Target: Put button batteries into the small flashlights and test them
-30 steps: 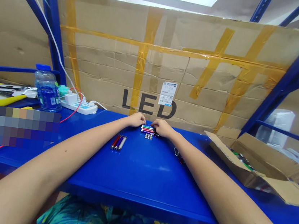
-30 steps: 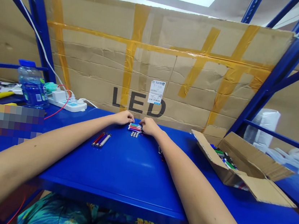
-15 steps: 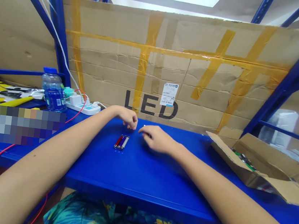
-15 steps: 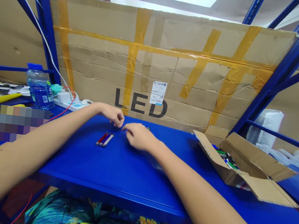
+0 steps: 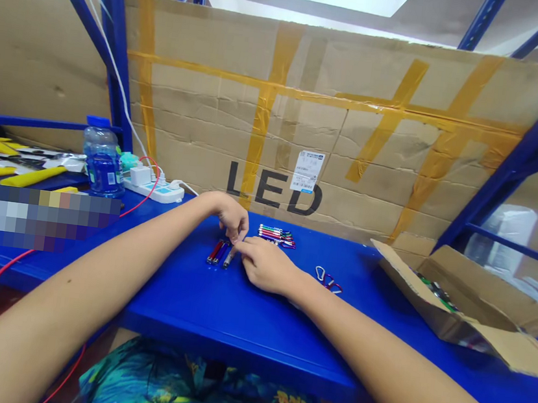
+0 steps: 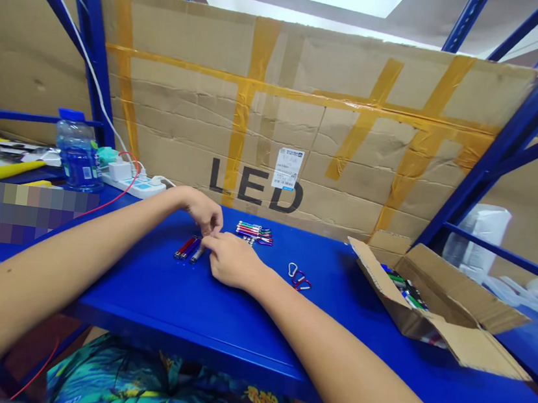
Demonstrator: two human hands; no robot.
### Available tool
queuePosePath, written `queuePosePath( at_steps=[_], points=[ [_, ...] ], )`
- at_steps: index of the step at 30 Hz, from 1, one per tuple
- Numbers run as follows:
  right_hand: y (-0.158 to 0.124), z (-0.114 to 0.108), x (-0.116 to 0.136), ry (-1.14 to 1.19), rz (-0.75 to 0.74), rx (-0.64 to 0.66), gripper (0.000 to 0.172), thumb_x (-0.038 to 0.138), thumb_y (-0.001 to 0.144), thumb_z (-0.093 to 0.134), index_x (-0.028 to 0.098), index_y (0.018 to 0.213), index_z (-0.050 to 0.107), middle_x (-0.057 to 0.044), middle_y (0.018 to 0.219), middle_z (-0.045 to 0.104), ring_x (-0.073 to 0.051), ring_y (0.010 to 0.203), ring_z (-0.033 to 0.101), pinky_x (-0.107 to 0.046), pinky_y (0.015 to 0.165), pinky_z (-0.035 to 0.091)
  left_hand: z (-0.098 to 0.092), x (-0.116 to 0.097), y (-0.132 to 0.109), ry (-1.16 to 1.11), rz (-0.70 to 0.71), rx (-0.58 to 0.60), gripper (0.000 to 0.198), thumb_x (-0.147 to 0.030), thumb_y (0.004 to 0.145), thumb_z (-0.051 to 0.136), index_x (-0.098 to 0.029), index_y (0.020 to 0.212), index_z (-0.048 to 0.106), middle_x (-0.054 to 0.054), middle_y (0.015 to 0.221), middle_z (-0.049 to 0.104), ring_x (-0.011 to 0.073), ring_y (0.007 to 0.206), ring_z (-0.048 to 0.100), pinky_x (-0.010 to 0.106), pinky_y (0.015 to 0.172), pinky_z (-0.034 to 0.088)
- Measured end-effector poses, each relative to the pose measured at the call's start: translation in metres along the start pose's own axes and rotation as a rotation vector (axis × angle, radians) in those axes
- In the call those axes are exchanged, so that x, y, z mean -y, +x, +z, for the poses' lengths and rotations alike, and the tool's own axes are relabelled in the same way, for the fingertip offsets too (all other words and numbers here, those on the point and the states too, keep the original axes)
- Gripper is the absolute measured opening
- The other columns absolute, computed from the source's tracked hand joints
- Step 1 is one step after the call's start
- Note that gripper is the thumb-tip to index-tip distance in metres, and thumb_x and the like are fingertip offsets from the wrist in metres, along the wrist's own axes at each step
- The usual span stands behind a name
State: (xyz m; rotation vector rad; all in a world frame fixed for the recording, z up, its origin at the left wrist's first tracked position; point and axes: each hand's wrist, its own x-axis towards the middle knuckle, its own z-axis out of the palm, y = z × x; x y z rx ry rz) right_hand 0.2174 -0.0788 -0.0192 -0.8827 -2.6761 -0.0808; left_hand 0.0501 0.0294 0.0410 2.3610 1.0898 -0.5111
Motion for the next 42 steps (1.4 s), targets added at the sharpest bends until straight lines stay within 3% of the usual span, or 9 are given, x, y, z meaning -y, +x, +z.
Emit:
queuePosePath(
  at_steps=[6, 11, 18, 23, 28, 32, 35, 37, 42],
  points=[
    [-0.002, -0.003, 0.008, -0.055, 0.139, 0.004, 0.022, 0.024, 0.094, 0.042, 0.02, 0.106, 0.058, -0.007, 0.095, 0.068, -0.02, 0.083, 0.061, -0.029, 0.07, 0.039, 0.001, -0.007, 0.001, 0.069, 0.044, -0.062, 0.027, -0.021, 0.06, 0.064, -0.019, 0.085, 0.073, -0.001, 0.073, 0.067, 0.0146, 0.073, 0.054, 0.023, 0.066, 0.042],
    [-0.001, -0.007, 0.019, -0.122, 0.109, 0.119, 0.038, 0.05, 0.096, 0.037, 0.021, 0.096, 0.062, -0.008, 0.088, 0.069, -0.022, 0.078, 0.062, -0.03, 0.064, 0.036, 0.003, -0.005, 0.005, 0.053, -0.004, -0.067, 0.028, -0.035, 0.06, 0.072, -0.018, 0.082, 0.07, 0.001, 0.076, 0.066, 0.016, 0.074, 0.054, 0.025, 0.067, 0.043],
    [-0.024, -0.049, 0.012, -0.017, 0.11, 0.355, 0.009, 0.025, 0.086, 0.05, 0.02, 0.089, 0.057, -0.005, 0.078, 0.064, -0.016, 0.062, 0.053, -0.027, 0.053, 0.028, 0.006, -0.016, 0.006, 0.085, -0.049, -0.05, 0.047, -0.055, 0.054, 0.077, -0.018, 0.08, 0.066, 0.003, 0.077, 0.064, 0.0171, 0.072, 0.052, 0.028, 0.064, 0.041],
    [-0.062, -0.073, -0.044, 0.115, 0.347, 0.051, 0.004, 0.023, 0.083, 0.049, 0.021, 0.082, 0.047, 0.0, 0.071, 0.057, -0.014, 0.062, 0.048, -0.025, 0.056, 0.031, 0.012, -0.042, 0.004, 0.15, -0.079, -0.115, 0.057, -0.065, 0.051, 0.077, -0.018, 0.081, 0.065, 0.005, 0.08, 0.065, 0.0192, 0.07, 0.055, 0.03, 0.063, 0.042],
    [-0.071, -0.063, -0.089, 0.139, 0.463, -0.114, 0.009, 0.025, 0.081, 0.049, 0.021, 0.077, 0.042, 0.001, 0.07, 0.054, -0.014, 0.063, 0.046, -0.027, 0.06, 0.034, 0.022, -0.065, 0.009, 0.167, -0.02, -0.272, 0.065, -0.067, 0.051, 0.076, -0.019, 0.092, 0.065, 0.005, 0.088, 0.067, 0.0203, 0.074, 0.058, 0.03, 0.065, 0.042],
    [-0.067, -0.051, -0.092, 0.212, 0.45, -0.157, 0.006, 0.024, 0.08, 0.049, 0.021, 0.078, 0.044, 0.002, 0.068, 0.052, -0.014, 0.062, 0.046, -0.027, 0.058, 0.034, 0.023, -0.065, 0.013, 0.156, 0.077, -0.387, 0.058, -0.059, 0.057, 0.077, -0.018, 0.097, 0.065, 0.005, 0.093, 0.068, 0.0186, 0.077, 0.059, 0.028, 0.067, 0.042],
    [-0.065, -0.046, -0.087, 0.28, 0.444, -0.181, 0.006, 0.024, 0.079, 0.05, 0.021, 0.078, 0.044, 0.004, 0.065, 0.051, -0.013, 0.059, 0.045, -0.026, 0.056, 0.033, 0.02, -0.057, 0.014, 0.179, 0.175, -0.491, 0.031, -0.04, 0.075, 0.068, -0.017, 0.096, 0.069, 0.006, 0.097, 0.069, 0.0178, 0.085, 0.06, 0.027, 0.074, 0.042],
    [-0.064, -0.042, -0.085, 0.32, 0.443, -0.187, 0.008, 0.024, 0.079, 0.051, 0.021, 0.078, 0.044, 0.004, 0.062, 0.05, -0.013, 0.058, 0.045, -0.026, 0.056, 0.032, 0.019, -0.052, 0.015, 0.246, 0.236, -0.567, 0.02, -0.026, 0.08, 0.062, -0.017, 0.096, 0.071, 0.007, 0.101, 0.069, 0.017, 0.09, 0.06, 0.026, 0.078, 0.042],
    [-0.062, -0.034, -0.085, 0.379, 0.427, -0.206, 0.009, 0.026, 0.08, 0.052, 0.021, 0.078, 0.045, 0.004, 0.062, 0.05, -0.013, 0.058, 0.045, -0.026, 0.056, 0.033, 0.025, -0.05, 0.021, 0.339, 0.17, -0.606, 0.017, -0.023, 0.081, 0.06, -0.018, 0.091, 0.073, 0.007, 0.094, 0.07, 0.0181, 0.085, 0.061, 0.026, 0.071, 0.041]
  ],
)
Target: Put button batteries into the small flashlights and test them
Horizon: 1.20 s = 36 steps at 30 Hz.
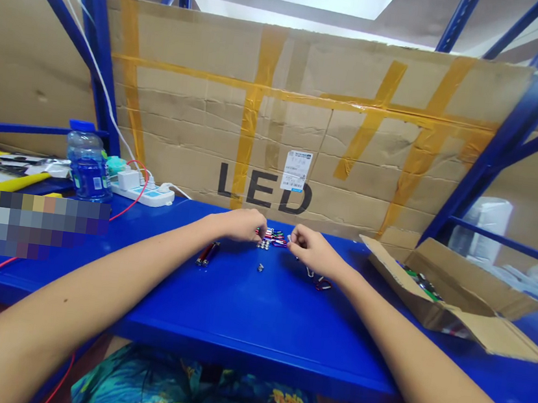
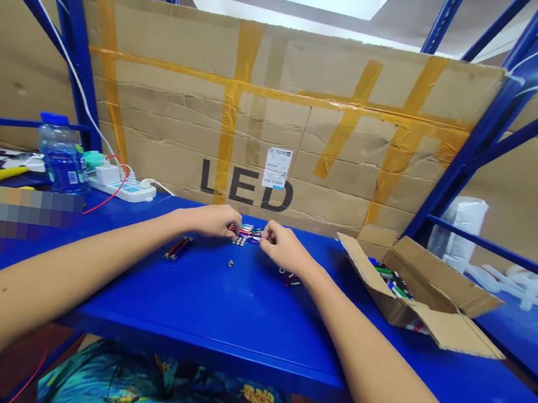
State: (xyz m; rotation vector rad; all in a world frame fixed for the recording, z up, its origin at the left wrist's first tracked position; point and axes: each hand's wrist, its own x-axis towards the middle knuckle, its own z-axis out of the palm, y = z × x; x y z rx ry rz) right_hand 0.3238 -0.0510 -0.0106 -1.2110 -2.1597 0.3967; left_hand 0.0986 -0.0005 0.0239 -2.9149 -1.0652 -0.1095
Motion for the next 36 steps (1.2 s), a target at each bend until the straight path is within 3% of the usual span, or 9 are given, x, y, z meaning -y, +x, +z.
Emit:
queuePosePath(
  at_steps=[7, 18, 26, 30, 34, 36],
  points=[
    [-0.001, 0.0, -0.001, 0.014, -0.008, 0.011, 0.009, 0.026, 0.081, 0.052, 0.021, 0.078, 0.046, 0.004, 0.064, 0.05, -0.012, 0.058, 0.046, -0.026, 0.056, 0.033, 0.007, -0.007, 0.0, 0.019, -0.051, 0.019, 0.022, -0.027, 0.081, 0.058, -0.02, 0.095, 0.073, 0.008, 0.097, 0.071, 0.021, 0.086, 0.061, 0.027, 0.069, 0.042],
    [-0.001, 0.003, 0.0, 0.061, -0.011, 0.054, 0.008, 0.025, 0.08, 0.053, 0.02, 0.078, 0.046, 0.004, 0.063, 0.05, -0.012, 0.058, 0.046, -0.025, 0.055, 0.034, 0.007, -0.003, 0.0, -0.025, -0.08, 0.058, 0.017, -0.024, 0.078, 0.063, -0.019, 0.091, 0.072, 0.007, 0.091, 0.07, 0.0173, 0.077, 0.06, 0.025, 0.062, 0.039],
    [-0.002, 0.003, 0.003, 0.049, -0.005, 0.051, 0.012, 0.028, 0.081, 0.054, 0.021, 0.077, 0.045, 0.004, 0.062, 0.049, -0.012, 0.057, 0.045, -0.025, 0.054, 0.033, 0.0, 0.005, 0.001, -0.151, -0.034, 0.177, 0.014, -0.016, 0.074, 0.063, -0.018, 0.082, 0.074, 0.004, 0.083, 0.072, 0.0154, 0.076, 0.061, 0.025, 0.068, 0.043],
    [-0.002, 0.003, 0.002, 0.037, -0.009, 0.051, 0.012, 0.029, 0.082, 0.053, 0.021, 0.078, 0.046, 0.004, 0.062, 0.05, -0.012, 0.058, 0.045, -0.025, 0.054, 0.033, -0.002, 0.006, -0.001, -0.153, -0.013, 0.131, 0.023, -0.007, 0.074, 0.057, -0.016, 0.087, 0.073, 0.004, 0.085, 0.072, 0.0151, 0.077, 0.061, 0.025, 0.069, 0.042],
    [-0.003, 0.003, 0.002, 0.054, -0.016, 0.071, 0.011, 0.029, 0.085, 0.053, 0.02, 0.089, 0.048, 0.005, 0.063, 0.051, -0.012, 0.057, 0.047, -0.025, 0.055, 0.035, -0.001, 0.006, -0.002, -0.094, -0.002, 0.157, 0.03, -0.005, 0.075, 0.057, -0.018, 0.097, 0.072, 0.005, 0.09, 0.073, 0.0148, 0.077, 0.06, 0.024, 0.068, 0.042],
    [-0.003, 0.002, 0.003, 0.049, -0.024, 0.083, 0.022, 0.029, 0.086, 0.052, 0.019, 0.105, 0.049, 0.005, 0.064, 0.052, -0.013, 0.058, 0.049, -0.026, 0.056, 0.037, 0.0, 0.006, -0.002, -0.087, -0.007, 0.182, 0.026, -0.011, 0.077, 0.06, -0.019, 0.099, 0.073, 0.005, 0.09, 0.073, 0.0147, 0.076, 0.06, 0.024, 0.067, 0.042]
  ],
)
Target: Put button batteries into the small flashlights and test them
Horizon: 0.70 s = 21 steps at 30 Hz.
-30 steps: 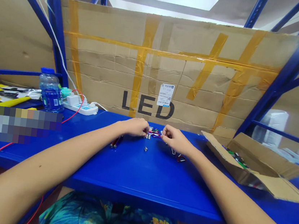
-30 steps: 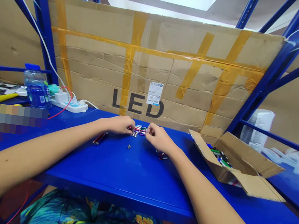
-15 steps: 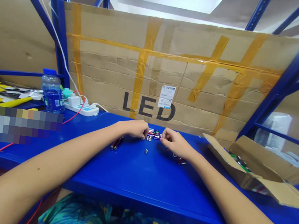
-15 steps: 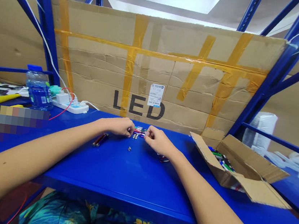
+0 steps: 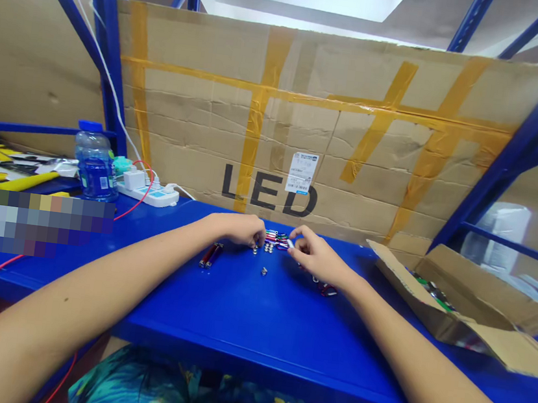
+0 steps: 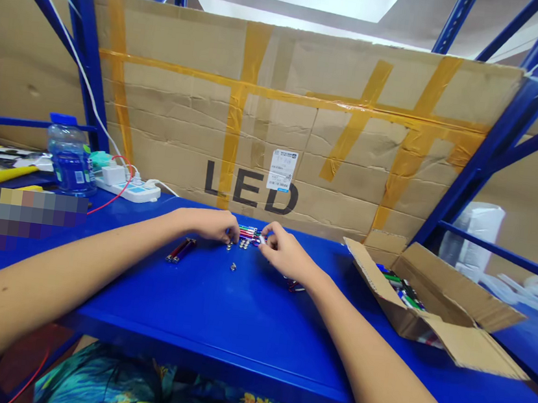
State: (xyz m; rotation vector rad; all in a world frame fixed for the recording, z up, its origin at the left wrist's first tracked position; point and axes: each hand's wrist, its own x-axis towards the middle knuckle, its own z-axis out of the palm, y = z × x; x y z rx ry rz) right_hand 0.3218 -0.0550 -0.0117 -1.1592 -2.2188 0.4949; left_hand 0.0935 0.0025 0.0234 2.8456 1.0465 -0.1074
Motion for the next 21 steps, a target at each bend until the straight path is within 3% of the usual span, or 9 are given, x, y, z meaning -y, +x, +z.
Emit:
queuePosePath(
  at_steps=[2, 4, 8, 15, 18, 21],
  points=[
    [0.0003, 0.0, -0.0001, -0.015, -0.008, 0.013, 0.037, 0.028, 0.087, 0.053, 0.017, 0.122, 0.046, 0.004, 0.068, 0.056, -0.014, 0.062, 0.052, -0.027, 0.059, 0.039, 0.0007, 0.0003, 0.0007, -0.001, -0.008, 0.008, 0.021, -0.014, 0.077, 0.062, -0.019, 0.095, 0.073, 0.004, 0.086, 0.072, 0.0147, 0.076, 0.06, 0.024, 0.066, 0.041],
    [0.0012, 0.0005, -0.0014, -0.024, -0.015, 0.024, 0.039, 0.025, 0.088, 0.052, 0.016, 0.126, 0.048, 0.0, 0.076, 0.062, -0.015, 0.068, 0.056, -0.029, 0.065, 0.043, 0.0012, 0.0009, 0.0015, -0.009, -0.015, 0.015, 0.017, -0.014, 0.076, 0.063, -0.018, 0.089, 0.073, 0.004, 0.082, 0.071, 0.0145, 0.074, 0.06, 0.024, 0.065, 0.041],
    [0.003, 0.0018, -0.0045, -0.047, -0.035, 0.047, 0.017, 0.022, 0.088, 0.05, 0.017, 0.101, 0.061, -0.004, 0.085, 0.065, -0.016, 0.076, 0.057, -0.031, 0.071, 0.044, 0.002, 0.0018, 0.0024, 0.008, -0.06, 0.037, 0.011, -0.017, 0.074, 0.063, -0.016, 0.083, 0.07, 0.005, 0.081, 0.069, 0.0155, 0.071, 0.059, 0.025, 0.062, 0.04],
    [0.0022, 0.0004, -0.0014, -0.076, -0.035, 0.035, 0.004, 0.019, 0.085, 0.052, 0.018, 0.088, 0.054, -0.002, 0.083, 0.06, -0.015, 0.075, 0.052, -0.029, 0.071, 0.041, 0.0015, 0.0014, 0.0004, -0.066, -0.103, 0.077, 0.018, -0.017, 0.07, 0.061, -0.016, 0.086, 0.067, 0.004, 0.083, 0.069, 0.0152, 0.069, 0.058, 0.025, 0.06, 0.04],
    [0.0025, 0.0007, -0.0031, -0.074, -0.037, 0.032, 0.005, 0.017, 0.085, 0.05, 0.018, 0.09, 0.053, -0.002, 0.086, 0.06, -0.016, 0.077, 0.053, -0.03, 0.073, 0.041, -0.0005, 0.0031, -0.0008, -0.062, -0.092, 0.03, 0.016, -0.016, 0.07, 0.06, -0.015, 0.086, 0.066, 0.004, 0.081, 0.069, 0.0153, 0.069, 0.058, 0.025, 0.059, 0.04],
    [0.0037, 0.0018, -0.0083, -0.054, -0.022, 0.02, 0.01, 0.014, 0.085, 0.047, 0.018, 0.092, 0.051, -0.003, 0.09, 0.061, -0.017, 0.082, 0.054, -0.031, 0.076, 0.042, -0.0035, 0.0027, 0.0, -0.04, -0.076, -0.111, 0.014, -0.016, 0.075, 0.059, -0.013, 0.086, 0.066, 0.006, 0.083, 0.069, 0.0154, 0.071, 0.058, 0.025, 0.062, 0.041]
  ],
)
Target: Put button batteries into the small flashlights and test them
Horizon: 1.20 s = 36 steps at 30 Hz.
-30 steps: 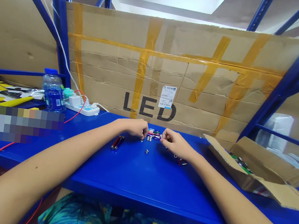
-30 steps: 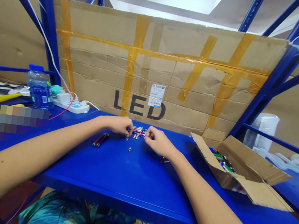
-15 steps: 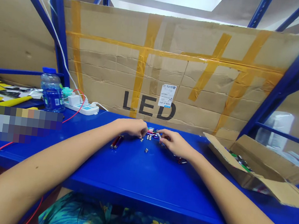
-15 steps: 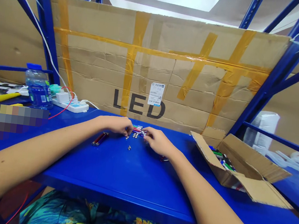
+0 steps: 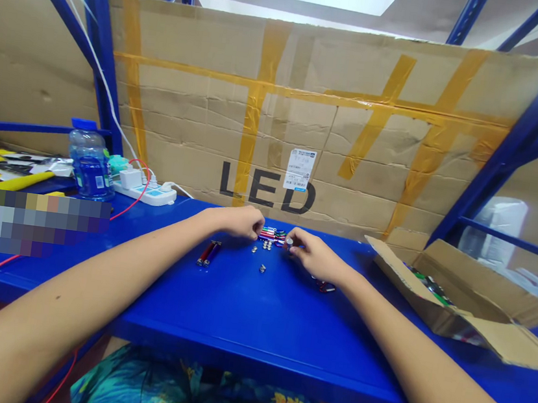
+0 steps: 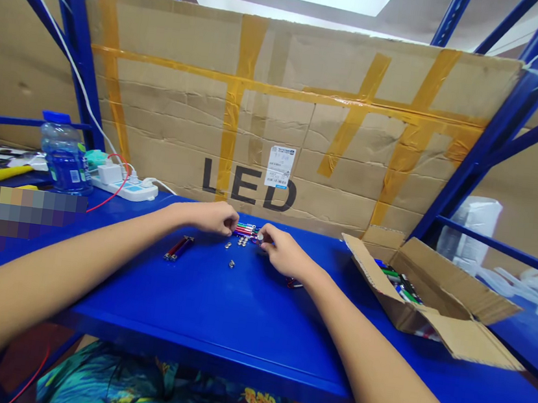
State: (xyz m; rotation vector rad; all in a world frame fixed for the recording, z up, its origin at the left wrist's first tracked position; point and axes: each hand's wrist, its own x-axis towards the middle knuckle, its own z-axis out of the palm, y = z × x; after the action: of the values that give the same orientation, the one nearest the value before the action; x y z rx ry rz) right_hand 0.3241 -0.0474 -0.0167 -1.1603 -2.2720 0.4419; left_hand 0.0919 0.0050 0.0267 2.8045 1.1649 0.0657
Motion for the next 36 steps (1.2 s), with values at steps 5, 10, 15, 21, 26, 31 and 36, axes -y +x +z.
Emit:
queuePosePath(
  at_steps=[5, 10, 15, 21, 26, 31, 36],
  points=[
    [0.002, 0.001, -0.007, 0.026, 0.023, -0.055, 0.013, 0.011, 0.083, 0.043, 0.02, 0.091, 0.048, -0.003, 0.09, 0.06, -0.017, 0.081, 0.055, -0.032, 0.076, 0.043, 0.004, -0.017, 0.006, -0.036, 0.134, -0.352, 0.017, -0.013, 0.085, 0.052, -0.012, 0.093, 0.066, 0.007, 0.087, 0.069, 0.0153, 0.079, 0.06, 0.026, 0.072, 0.043],
    [0.004, 0.002, -0.006, 0.071, 0.023, -0.065, 0.008, 0.014, 0.083, 0.046, 0.02, 0.088, 0.048, -0.003, 0.085, 0.059, -0.018, 0.078, 0.055, -0.033, 0.074, 0.045, 0.017, -0.042, 0.007, -0.044, 0.334, -0.55, 0.01, -0.014, 0.088, 0.055, -0.014, 0.092, 0.064, 0.006, 0.088, 0.068, 0.0163, 0.083, 0.061, 0.028, 0.075, 0.046],
    [0.005, 0.007, -0.009, 0.163, -0.035, -0.06, 0.007, 0.015, 0.083, 0.047, 0.021, 0.085, 0.047, -0.004, 0.086, 0.059, -0.019, 0.08, 0.056, -0.036, 0.077, 0.047, 0.023, -0.051, 0.004, 0.092, 0.346, -0.527, 0.009, -0.015, 0.091, 0.052, -0.012, 0.093, 0.061, 0.008, 0.09, 0.064, 0.0183, 0.085, 0.06, 0.03, 0.076, 0.047],
    [0.006, 0.008, -0.011, 0.274, -0.005, -0.059, 0.01, 0.016, 0.082, 0.05, 0.021, 0.091, 0.05, -0.004, 0.088, 0.062, -0.019, 0.082, 0.059, -0.037, 0.079, 0.049, 0.025, -0.05, 0.002, 0.238, 0.376, -0.548, 0.018, -0.017, 0.096, 0.044, -0.014, 0.099, 0.061, 0.007, 0.089, 0.06, 0.0175, 0.081, 0.059, 0.028, 0.07, 0.045],
    [0.007, 0.007, -0.012, 0.296, 0.004, -0.093, 0.006, 0.016, 0.082, 0.05, 0.021, 0.085, 0.049, -0.002, 0.083, 0.06, -0.019, 0.08, 0.06, -0.036, 0.078, 0.049, 0.025, -0.048, 0.002, 0.24, 0.382, -0.55, 0.022, -0.019, 0.097, 0.041, -0.016, 0.096, 0.063, 0.005, 0.085, 0.059, 0.0155, 0.076, 0.057, 0.026, 0.066, 0.042],
    [0.007, 0.006, -0.014, 0.28, 0.0, -0.102, 0.006, 0.016, 0.081, 0.05, 0.021, 0.083, 0.047, -0.001, 0.081, 0.06, -0.018, 0.078, 0.059, -0.035, 0.075, 0.047, 0.025, -0.047, 0.002, 0.18, 0.371, -0.513, 0.02, -0.021, 0.095, 0.045, -0.017, 0.097, 0.064, 0.006, 0.087, 0.064, 0.0167, 0.079, 0.06, 0.027, 0.068, 0.043],
    [0.005, 0.001, -0.011, 0.051, -0.058, -0.138, 0.006, 0.015, 0.079, 0.049, 0.021, 0.082, 0.048, -0.003, 0.085, 0.06, -0.02, 0.083, 0.055, -0.035, 0.078, 0.043, 0.018, -0.043, 0.001, 0.103, 0.36, -0.463, 0.019, -0.019, 0.091, 0.049, -0.018, 0.101, 0.065, 0.005, 0.088, 0.069, 0.0173, 0.081, 0.063, 0.028, 0.07, 0.043]
  ],
)
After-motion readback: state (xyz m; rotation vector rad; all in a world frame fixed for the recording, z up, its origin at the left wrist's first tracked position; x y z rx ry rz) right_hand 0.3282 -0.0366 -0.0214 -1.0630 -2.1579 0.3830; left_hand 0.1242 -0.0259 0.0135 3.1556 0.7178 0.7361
